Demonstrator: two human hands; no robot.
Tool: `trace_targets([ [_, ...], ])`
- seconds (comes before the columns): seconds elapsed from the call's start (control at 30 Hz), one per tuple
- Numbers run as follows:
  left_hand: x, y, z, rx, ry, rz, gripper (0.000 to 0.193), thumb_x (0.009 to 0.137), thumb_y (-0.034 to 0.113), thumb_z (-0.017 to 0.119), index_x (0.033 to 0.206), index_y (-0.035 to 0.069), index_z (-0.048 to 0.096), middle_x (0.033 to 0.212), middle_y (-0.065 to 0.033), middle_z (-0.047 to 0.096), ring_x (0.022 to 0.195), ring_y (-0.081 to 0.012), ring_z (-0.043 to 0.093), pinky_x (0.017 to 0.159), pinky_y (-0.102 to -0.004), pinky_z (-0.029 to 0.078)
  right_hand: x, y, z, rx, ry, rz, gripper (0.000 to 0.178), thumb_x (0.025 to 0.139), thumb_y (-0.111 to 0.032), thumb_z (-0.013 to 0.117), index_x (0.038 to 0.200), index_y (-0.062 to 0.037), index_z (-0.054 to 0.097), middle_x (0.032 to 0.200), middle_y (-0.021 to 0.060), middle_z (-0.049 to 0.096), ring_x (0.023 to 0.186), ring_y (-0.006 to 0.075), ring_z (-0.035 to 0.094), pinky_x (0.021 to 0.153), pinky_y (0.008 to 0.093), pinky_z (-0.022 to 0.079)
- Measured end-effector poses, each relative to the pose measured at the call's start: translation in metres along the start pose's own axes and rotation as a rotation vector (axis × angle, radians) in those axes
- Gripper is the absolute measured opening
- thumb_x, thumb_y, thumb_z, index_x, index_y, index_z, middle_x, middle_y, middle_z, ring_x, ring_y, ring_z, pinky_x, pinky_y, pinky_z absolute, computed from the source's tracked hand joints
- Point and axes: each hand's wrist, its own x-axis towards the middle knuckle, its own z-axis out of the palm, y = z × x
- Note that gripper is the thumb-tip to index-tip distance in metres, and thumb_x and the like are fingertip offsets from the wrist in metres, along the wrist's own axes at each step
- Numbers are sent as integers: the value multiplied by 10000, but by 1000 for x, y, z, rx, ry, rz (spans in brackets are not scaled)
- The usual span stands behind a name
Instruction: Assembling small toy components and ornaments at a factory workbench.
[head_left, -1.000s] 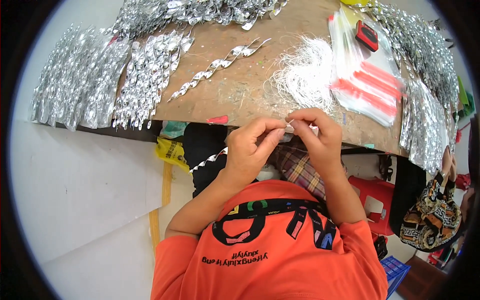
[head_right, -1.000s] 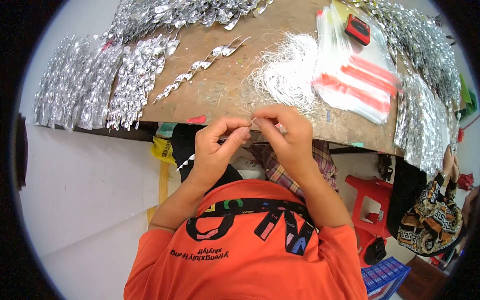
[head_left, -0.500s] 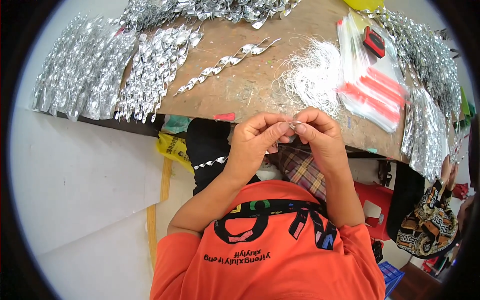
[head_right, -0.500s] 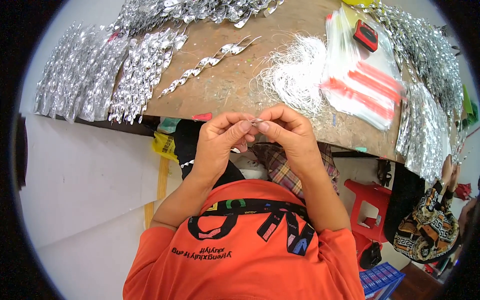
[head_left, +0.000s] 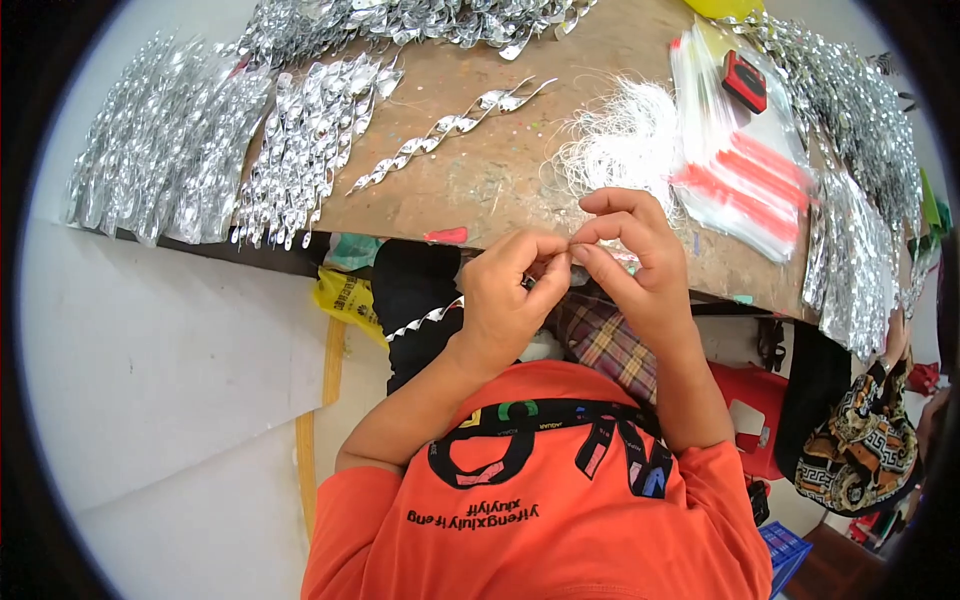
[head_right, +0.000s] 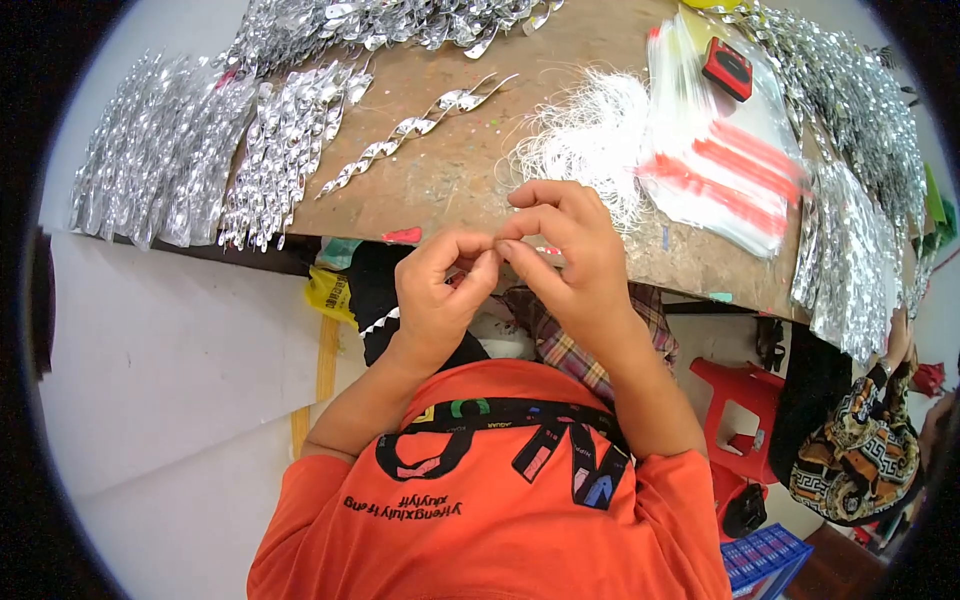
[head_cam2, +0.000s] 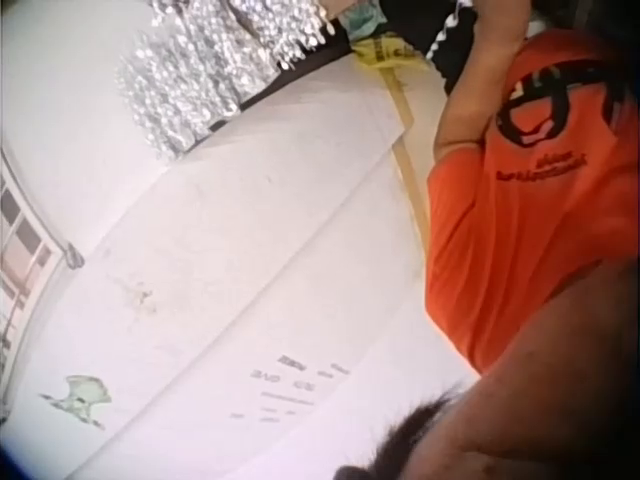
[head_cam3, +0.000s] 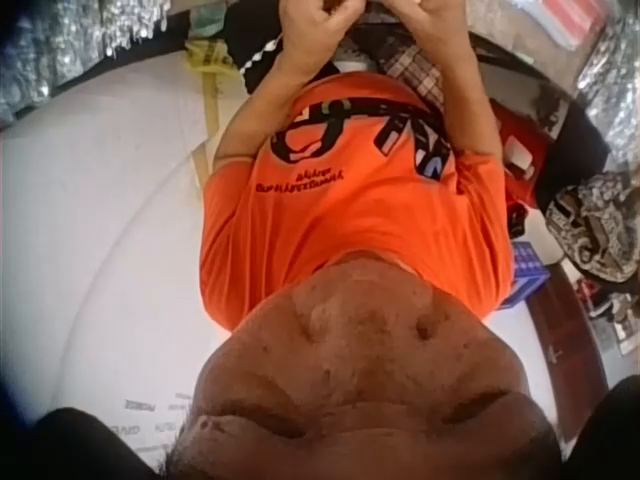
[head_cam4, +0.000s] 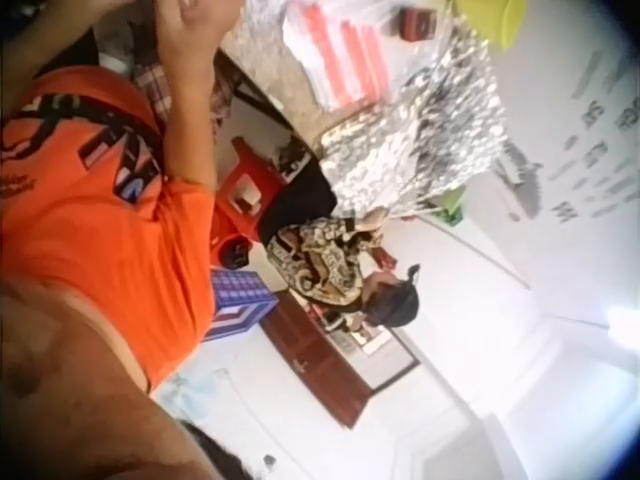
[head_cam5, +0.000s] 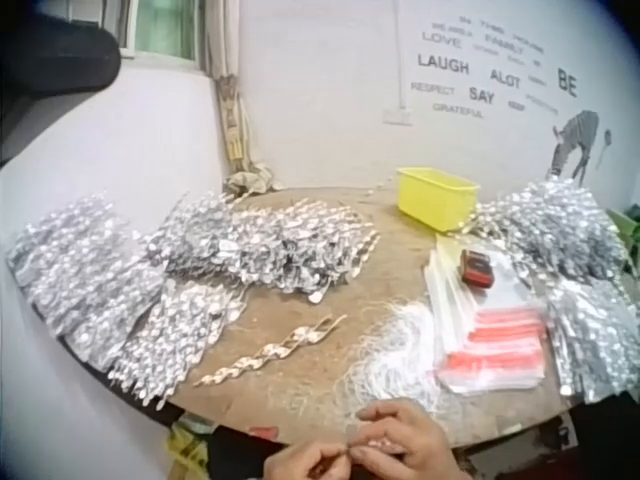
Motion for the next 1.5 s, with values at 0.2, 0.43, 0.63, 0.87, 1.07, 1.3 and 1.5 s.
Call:
trace_targets([
  [0.2,2,4,-7,-662,-126,-542,104,843,95,585,898,5,585,749,-50,621,587,-89,554,526,-200,438,-9,3,7,-7,111,-54,102,734,-28,642,834,-42,629,1031,105,555,935,206,540,802,302,429],
  [0.43,4,-1,-11,-1068,-227,-705,117,832,107,608,899,16,578,747,-69,615,564,-78,520,550,-210,441,-14,10,5,109,123,-110,162,740,37,619,887,-31,634,962,102,588,908,194,547,776,277,431],
  [0.63,4,9,-15,-909,-210,-692,105,827,107,612,891,30,582,716,-33,605,562,-57,516,522,-179,416,-17,14,9,101,102,-42,165,728,56,628,877,-16,619,867,72,619,818,171,568,751,275,430],
  [0.87,1,7,-10,-737,-154,-581,113,839,132,607,897,36,586,723,-21,607,560,-35,510,482,-157,378,-18,5,8,32,87,-85,127,733,48,628,837,-20,600,837,62,624,786,174,566,704,279,421],
  [1.07,-1,8,-10,-766,-185,-605,128,838,141,610,914,40,595,715,-5,597,554,-24,490,486,-145,351,-18,4,5,-109,99,-122,53,802,5,581,842,-20,556,842,66,586,727,142,534,668,247,409],
  [1.3,-1,12,-16,-614,-211,-507,164,811,148,639,927,33,620,703,43,563,539,-14,418,488,-148,318,-13,-1,0,695,175,286,72,907,-127,491,933,-61,478,913,82,561,576,68,443,561,182,379],
  [1.5,-1,10,-18,-792,-258,-639,127,826,116,604,910,22,606,618,58,496,497,-13,371,463,-162,278,-8,-2,2,1319,58,414,67,920,-138,471,931,-76,448,722,39,505,507,78,412,491,187,340],
])
